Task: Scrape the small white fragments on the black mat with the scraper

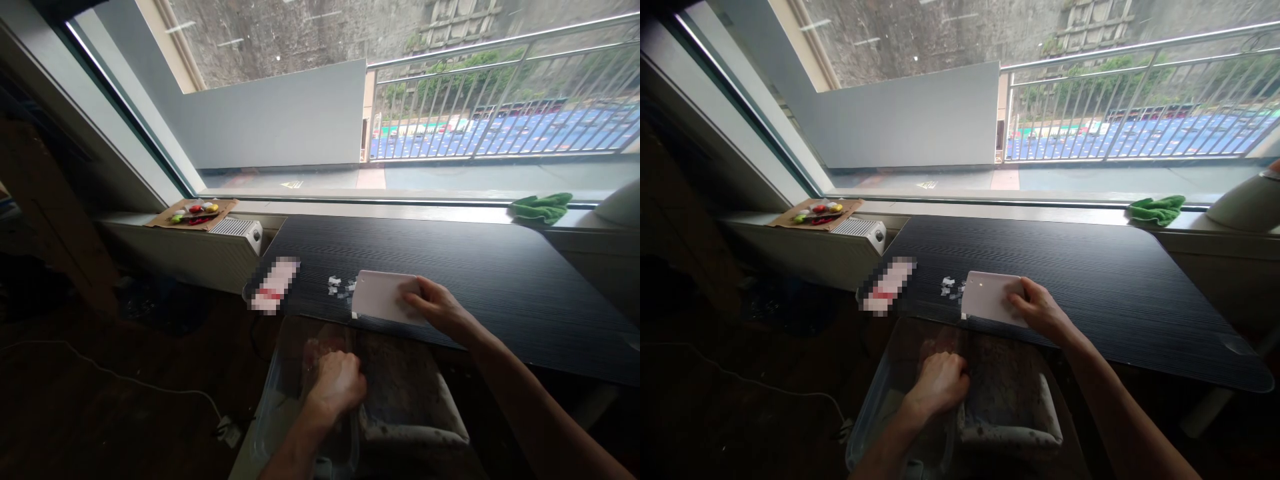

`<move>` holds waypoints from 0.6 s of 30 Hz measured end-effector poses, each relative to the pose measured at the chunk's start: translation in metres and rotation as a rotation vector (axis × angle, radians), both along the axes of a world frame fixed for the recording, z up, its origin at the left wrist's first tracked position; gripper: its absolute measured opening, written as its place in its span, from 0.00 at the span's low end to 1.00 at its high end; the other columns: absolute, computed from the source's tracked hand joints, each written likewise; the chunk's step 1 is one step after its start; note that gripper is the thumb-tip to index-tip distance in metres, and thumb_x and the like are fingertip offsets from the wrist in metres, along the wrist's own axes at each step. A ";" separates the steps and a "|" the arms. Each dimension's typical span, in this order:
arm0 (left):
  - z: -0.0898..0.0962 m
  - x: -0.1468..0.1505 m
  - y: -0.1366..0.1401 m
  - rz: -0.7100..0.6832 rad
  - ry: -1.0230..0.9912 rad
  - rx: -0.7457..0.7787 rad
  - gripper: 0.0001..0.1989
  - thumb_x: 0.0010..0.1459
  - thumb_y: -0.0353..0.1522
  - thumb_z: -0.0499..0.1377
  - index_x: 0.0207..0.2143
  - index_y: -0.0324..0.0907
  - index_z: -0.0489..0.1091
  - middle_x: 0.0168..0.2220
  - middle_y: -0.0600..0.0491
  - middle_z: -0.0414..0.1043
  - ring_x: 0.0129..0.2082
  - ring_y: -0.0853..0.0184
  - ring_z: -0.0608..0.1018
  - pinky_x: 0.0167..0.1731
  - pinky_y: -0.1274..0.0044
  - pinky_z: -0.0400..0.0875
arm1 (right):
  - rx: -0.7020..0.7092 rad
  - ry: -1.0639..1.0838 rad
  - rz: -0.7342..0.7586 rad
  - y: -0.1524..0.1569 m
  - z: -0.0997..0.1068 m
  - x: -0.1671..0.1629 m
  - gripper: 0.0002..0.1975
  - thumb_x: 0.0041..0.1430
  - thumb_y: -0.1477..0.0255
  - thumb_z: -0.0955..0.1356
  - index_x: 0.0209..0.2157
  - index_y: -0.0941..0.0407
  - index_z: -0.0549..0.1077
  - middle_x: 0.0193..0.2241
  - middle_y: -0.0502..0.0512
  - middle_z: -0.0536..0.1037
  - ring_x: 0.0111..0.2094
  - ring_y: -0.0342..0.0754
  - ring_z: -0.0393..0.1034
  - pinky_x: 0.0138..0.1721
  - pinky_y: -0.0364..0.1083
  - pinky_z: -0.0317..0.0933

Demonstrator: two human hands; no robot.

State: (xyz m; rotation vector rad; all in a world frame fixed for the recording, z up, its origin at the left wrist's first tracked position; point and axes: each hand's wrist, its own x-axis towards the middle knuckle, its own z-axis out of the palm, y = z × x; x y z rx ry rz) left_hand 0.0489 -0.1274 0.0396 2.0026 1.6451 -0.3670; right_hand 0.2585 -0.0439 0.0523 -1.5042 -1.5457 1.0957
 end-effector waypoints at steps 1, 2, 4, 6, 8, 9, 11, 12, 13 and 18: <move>0.000 -0.001 0.000 0.005 -0.001 0.003 0.17 0.52 0.30 0.50 0.38 0.38 0.78 0.39 0.40 0.78 0.43 0.56 0.79 0.43 0.70 0.70 | -0.004 -0.008 0.002 0.000 0.000 0.001 0.10 0.47 0.63 0.69 0.29 0.55 0.71 0.22 0.49 0.73 0.23 0.45 0.66 0.22 0.43 0.61; 0.000 -0.003 0.000 0.011 -0.003 0.007 0.17 0.52 0.30 0.50 0.38 0.38 0.78 0.39 0.40 0.78 0.43 0.56 0.79 0.43 0.70 0.70 | -0.010 -0.018 0.004 -0.001 0.000 0.003 0.10 0.47 0.63 0.69 0.28 0.55 0.71 0.22 0.49 0.73 0.23 0.45 0.66 0.22 0.43 0.61; -0.002 -0.006 0.000 0.017 -0.005 0.016 0.17 0.52 0.30 0.50 0.37 0.39 0.78 0.39 0.41 0.79 0.43 0.56 0.79 0.43 0.70 0.70 | -0.024 -0.028 0.007 -0.002 0.001 0.007 0.10 0.47 0.64 0.69 0.28 0.55 0.71 0.22 0.49 0.73 0.23 0.45 0.66 0.21 0.43 0.61; -0.004 -0.010 0.001 0.023 0.002 0.025 0.17 0.52 0.31 0.50 0.37 0.40 0.78 0.40 0.42 0.79 0.43 0.56 0.79 0.43 0.71 0.70 | -0.025 -0.022 0.008 -0.002 0.002 0.012 0.10 0.47 0.64 0.69 0.29 0.55 0.71 0.22 0.49 0.74 0.23 0.45 0.67 0.22 0.43 0.61; -0.005 -0.014 0.001 0.034 0.013 0.032 0.17 0.53 0.31 0.50 0.37 0.40 0.77 0.40 0.43 0.79 0.43 0.57 0.79 0.42 0.72 0.70 | -0.018 -0.015 -0.003 -0.001 0.002 0.014 0.10 0.48 0.64 0.68 0.30 0.55 0.72 0.23 0.50 0.74 0.24 0.46 0.68 0.22 0.43 0.62; -0.006 -0.015 0.002 0.041 0.017 0.036 0.17 0.53 0.30 0.50 0.37 0.40 0.77 0.39 0.43 0.79 0.43 0.57 0.79 0.42 0.72 0.70 | -0.021 -0.017 -0.013 -0.001 0.002 0.014 0.10 0.48 0.64 0.68 0.30 0.55 0.72 0.23 0.50 0.75 0.24 0.46 0.69 0.22 0.43 0.62; -0.006 -0.018 0.002 0.052 0.019 0.044 0.17 0.53 0.30 0.49 0.36 0.40 0.77 0.39 0.43 0.79 0.43 0.58 0.79 0.42 0.73 0.69 | -0.047 -0.027 -0.024 0.001 0.001 0.012 0.10 0.47 0.64 0.68 0.31 0.55 0.72 0.24 0.51 0.75 0.26 0.47 0.69 0.23 0.44 0.63; -0.006 -0.019 0.002 0.054 0.018 0.043 0.17 0.53 0.30 0.49 0.36 0.41 0.77 0.39 0.43 0.79 0.43 0.58 0.79 0.43 0.73 0.69 | -0.068 -0.025 -0.022 0.002 0.001 0.010 0.11 0.47 0.64 0.68 0.31 0.56 0.72 0.25 0.51 0.75 0.26 0.47 0.70 0.24 0.44 0.63; -0.006 -0.019 0.002 0.056 0.016 0.041 0.17 0.53 0.30 0.49 0.36 0.41 0.77 0.39 0.44 0.79 0.43 0.58 0.79 0.43 0.73 0.69 | -0.091 -0.015 -0.015 0.003 0.000 0.009 0.11 0.47 0.64 0.68 0.31 0.56 0.72 0.26 0.51 0.76 0.27 0.47 0.70 0.25 0.44 0.64; -0.006 -0.022 0.002 0.065 0.001 0.035 0.17 0.52 0.29 0.49 0.36 0.42 0.77 0.39 0.44 0.79 0.42 0.58 0.79 0.42 0.72 0.69 | -0.177 0.068 0.046 -0.001 0.004 0.004 0.14 0.45 0.64 0.69 0.32 0.57 0.73 0.27 0.52 0.76 0.27 0.46 0.69 0.27 0.44 0.63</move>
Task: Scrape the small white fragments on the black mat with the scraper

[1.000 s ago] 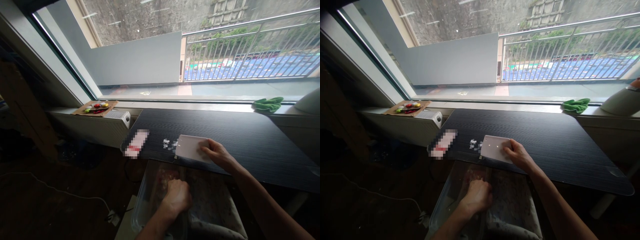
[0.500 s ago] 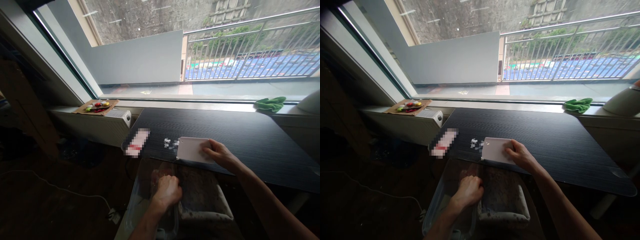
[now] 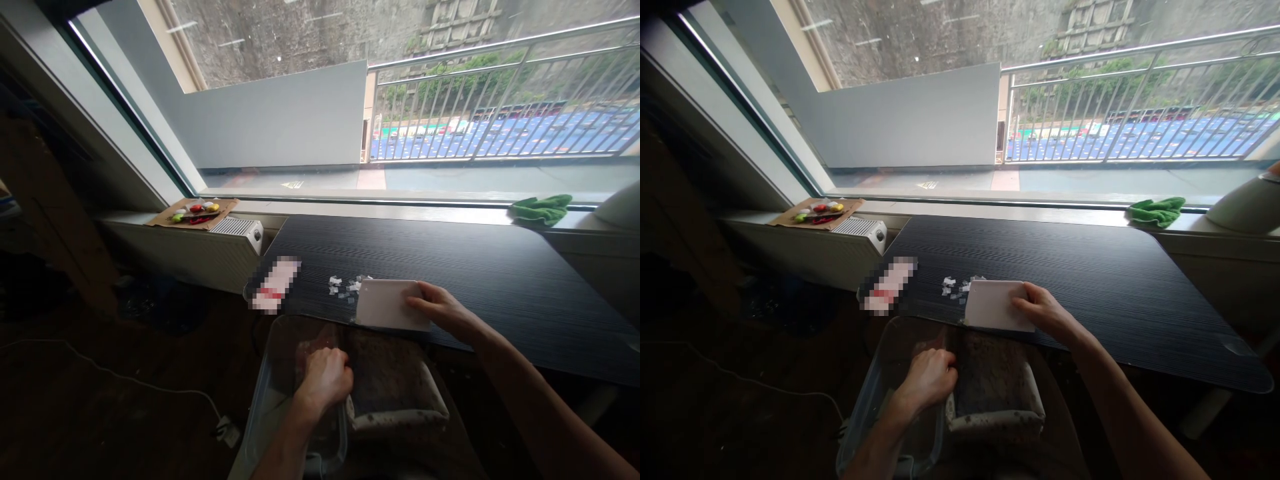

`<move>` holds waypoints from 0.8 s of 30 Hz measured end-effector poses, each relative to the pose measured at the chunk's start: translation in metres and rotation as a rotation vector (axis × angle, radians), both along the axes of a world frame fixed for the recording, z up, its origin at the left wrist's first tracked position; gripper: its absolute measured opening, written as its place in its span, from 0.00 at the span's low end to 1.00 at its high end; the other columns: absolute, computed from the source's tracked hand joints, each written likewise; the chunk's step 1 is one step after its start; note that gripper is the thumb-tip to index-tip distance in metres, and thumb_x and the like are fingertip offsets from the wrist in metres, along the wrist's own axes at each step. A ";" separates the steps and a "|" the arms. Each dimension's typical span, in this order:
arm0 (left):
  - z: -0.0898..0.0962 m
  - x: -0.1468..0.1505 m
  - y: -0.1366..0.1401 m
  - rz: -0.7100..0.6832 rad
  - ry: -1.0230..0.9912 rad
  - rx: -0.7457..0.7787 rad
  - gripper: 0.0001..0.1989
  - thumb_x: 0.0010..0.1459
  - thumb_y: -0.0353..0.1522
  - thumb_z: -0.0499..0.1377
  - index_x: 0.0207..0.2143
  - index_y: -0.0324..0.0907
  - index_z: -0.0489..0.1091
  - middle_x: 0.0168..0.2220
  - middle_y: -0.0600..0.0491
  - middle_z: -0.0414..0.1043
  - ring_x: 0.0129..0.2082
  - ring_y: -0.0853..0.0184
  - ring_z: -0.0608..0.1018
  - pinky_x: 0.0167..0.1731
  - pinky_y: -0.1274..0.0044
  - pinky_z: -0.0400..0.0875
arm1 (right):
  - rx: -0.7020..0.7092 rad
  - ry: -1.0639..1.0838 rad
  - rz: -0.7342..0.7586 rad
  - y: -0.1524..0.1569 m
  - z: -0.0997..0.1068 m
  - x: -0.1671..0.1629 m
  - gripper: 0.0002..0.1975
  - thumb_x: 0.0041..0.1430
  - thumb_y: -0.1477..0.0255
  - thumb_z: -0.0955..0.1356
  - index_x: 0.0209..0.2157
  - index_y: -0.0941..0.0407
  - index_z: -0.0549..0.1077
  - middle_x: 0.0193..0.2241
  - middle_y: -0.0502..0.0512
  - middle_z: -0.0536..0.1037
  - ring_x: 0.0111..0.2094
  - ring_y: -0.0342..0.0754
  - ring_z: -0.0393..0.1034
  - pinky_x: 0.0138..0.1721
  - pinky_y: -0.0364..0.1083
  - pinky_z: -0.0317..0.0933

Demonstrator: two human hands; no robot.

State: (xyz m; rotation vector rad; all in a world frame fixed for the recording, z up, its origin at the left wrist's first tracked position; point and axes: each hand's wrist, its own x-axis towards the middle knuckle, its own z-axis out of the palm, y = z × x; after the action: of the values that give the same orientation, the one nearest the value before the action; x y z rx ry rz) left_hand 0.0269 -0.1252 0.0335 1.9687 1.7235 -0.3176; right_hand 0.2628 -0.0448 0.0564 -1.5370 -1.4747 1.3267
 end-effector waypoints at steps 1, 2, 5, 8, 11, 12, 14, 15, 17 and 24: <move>0.000 0.000 0.000 0.000 0.001 0.002 0.17 0.52 0.29 0.49 0.36 0.42 0.77 0.39 0.44 0.79 0.42 0.57 0.79 0.42 0.72 0.69 | -0.008 0.006 0.005 -0.002 0.002 0.000 0.14 0.45 0.64 0.70 0.32 0.57 0.73 0.27 0.52 0.76 0.27 0.46 0.69 0.27 0.44 0.63; -0.001 0.000 0.000 -0.001 0.003 0.004 0.17 0.52 0.29 0.49 0.36 0.41 0.77 0.39 0.44 0.79 0.43 0.58 0.79 0.42 0.72 0.69 | -0.013 0.010 0.008 -0.003 0.004 0.000 0.14 0.45 0.63 0.70 0.32 0.57 0.73 0.27 0.52 0.76 0.27 0.46 0.69 0.27 0.44 0.62; -0.002 -0.001 0.000 -0.006 0.010 -0.002 0.17 0.52 0.30 0.50 0.37 0.42 0.77 0.40 0.44 0.79 0.43 0.59 0.78 0.42 0.73 0.69 | -0.012 0.011 0.035 -0.006 0.009 0.001 0.14 0.45 0.63 0.70 0.32 0.57 0.73 0.27 0.52 0.77 0.27 0.46 0.69 0.27 0.44 0.62; -0.002 0.001 0.000 -0.005 0.024 -0.009 0.17 0.53 0.30 0.50 0.39 0.41 0.77 0.40 0.44 0.79 0.43 0.60 0.78 0.42 0.74 0.69 | 0.056 -0.051 0.022 -0.004 0.009 0.005 0.12 0.45 0.63 0.70 0.30 0.56 0.72 0.24 0.50 0.75 0.24 0.45 0.67 0.23 0.43 0.61; 0.000 0.008 -0.001 -0.018 0.023 -0.021 0.17 0.53 0.30 0.50 0.38 0.40 0.77 0.40 0.43 0.79 0.43 0.58 0.79 0.42 0.73 0.69 | 0.195 -0.093 -0.087 0.000 0.007 0.010 0.09 0.48 0.65 0.69 0.31 0.55 0.72 0.23 0.50 0.74 0.24 0.45 0.67 0.22 0.43 0.61; 0.000 0.012 -0.002 -0.038 0.014 -0.026 0.17 0.53 0.30 0.51 0.38 0.40 0.78 0.40 0.42 0.79 0.43 0.58 0.79 0.43 0.73 0.69 | 0.231 -0.096 -0.119 0.002 0.007 0.010 0.09 0.49 0.65 0.69 0.31 0.55 0.72 0.24 0.51 0.75 0.24 0.46 0.68 0.23 0.43 0.61; 0.001 0.023 -0.004 -0.103 -0.004 -0.036 0.16 0.53 0.30 0.52 0.38 0.39 0.78 0.40 0.40 0.78 0.43 0.55 0.79 0.44 0.71 0.70 | 0.277 -0.110 -0.161 0.005 0.008 0.007 0.09 0.50 0.66 0.68 0.33 0.54 0.72 0.25 0.52 0.75 0.25 0.46 0.68 0.23 0.43 0.61; 0.001 0.029 -0.004 -0.142 -0.005 -0.058 0.16 0.53 0.30 0.53 0.39 0.38 0.78 0.40 0.39 0.78 0.44 0.54 0.79 0.44 0.69 0.70 | 0.290 -0.125 -0.172 0.006 0.008 0.003 0.09 0.50 0.66 0.68 0.33 0.55 0.72 0.25 0.52 0.75 0.25 0.46 0.68 0.23 0.44 0.61; 0.000 0.040 -0.005 -0.203 0.004 -0.105 0.16 0.54 0.31 0.54 0.40 0.36 0.78 0.39 0.37 0.78 0.43 0.50 0.79 0.43 0.66 0.72 | 0.312 -0.164 -0.179 0.008 0.009 -0.005 0.09 0.50 0.66 0.67 0.33 0.54 0.71 0.25 0.51 0.75 0.25 0.46 0.67 0.24 0.44 0.61; -0.003 0.048 -0.006 -0.228 -0.005 -0.087 0.16 0.53 0.31 0.54 0.39 0.34 0.78 0.38 0.37 0.78 0.42 0.49 0.79 0.41 0.64 0.74 | 0.324 -0.362 -0.148 0.010 0.010 -0.017 0.06 0.53 0.66 0.64 0.32 0.53 0.69 0.25 0.51 0.72 0.26 0.47 0.65 0.26 0.46 0.59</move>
State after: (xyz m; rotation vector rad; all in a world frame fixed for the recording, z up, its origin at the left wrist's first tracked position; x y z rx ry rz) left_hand 0.0749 -0.1310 0.0309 2.1019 1.4576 -0.4590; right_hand 0.2455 -0.0348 0.0668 -1.6846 -1.6580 0.7059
